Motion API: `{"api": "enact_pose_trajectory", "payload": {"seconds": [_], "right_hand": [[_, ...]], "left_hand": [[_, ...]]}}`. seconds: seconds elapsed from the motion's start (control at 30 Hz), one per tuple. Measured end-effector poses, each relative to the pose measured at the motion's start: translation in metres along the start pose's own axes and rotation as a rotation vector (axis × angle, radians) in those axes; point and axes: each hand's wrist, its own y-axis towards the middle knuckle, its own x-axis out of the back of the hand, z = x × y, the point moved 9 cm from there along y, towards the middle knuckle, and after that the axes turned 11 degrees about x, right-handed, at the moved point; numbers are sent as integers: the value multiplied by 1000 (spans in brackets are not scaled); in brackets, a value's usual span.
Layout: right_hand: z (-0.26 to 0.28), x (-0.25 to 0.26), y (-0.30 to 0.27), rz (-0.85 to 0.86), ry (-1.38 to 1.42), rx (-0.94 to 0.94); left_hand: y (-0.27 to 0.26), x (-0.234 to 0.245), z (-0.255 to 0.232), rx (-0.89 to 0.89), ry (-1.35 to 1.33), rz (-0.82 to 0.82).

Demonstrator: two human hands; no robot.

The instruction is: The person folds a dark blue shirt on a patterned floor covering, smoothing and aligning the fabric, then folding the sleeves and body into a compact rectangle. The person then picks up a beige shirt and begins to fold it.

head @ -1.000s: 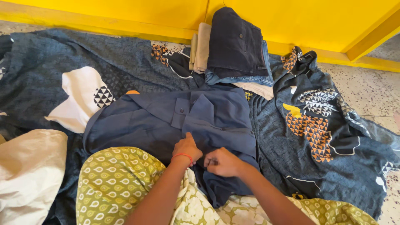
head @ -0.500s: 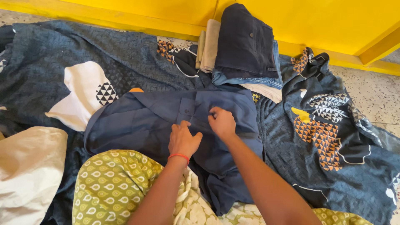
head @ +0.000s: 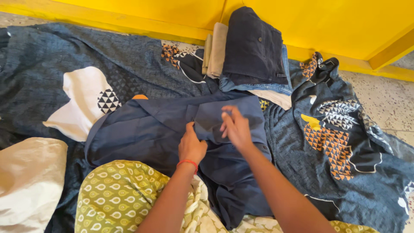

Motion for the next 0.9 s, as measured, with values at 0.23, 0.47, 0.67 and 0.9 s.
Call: {"api": "enact_pose_trajectory", "payload": {"seconds": [0.23,0.47,0.67,0.9], "right_hand": [[-24,-24,64,204,-354,-81],[-81,-23,98,199,-635,57],[-108,4,136,38,-53,-34],[-39,2,59,-49,-203,252]], "left_hand": [[-5,3,-8,-65,-28,-22],[-5,7,-8,8,-20,25],[-8,21,-6,96,-45,-56],[-5,13,2,119,67,7]]}}
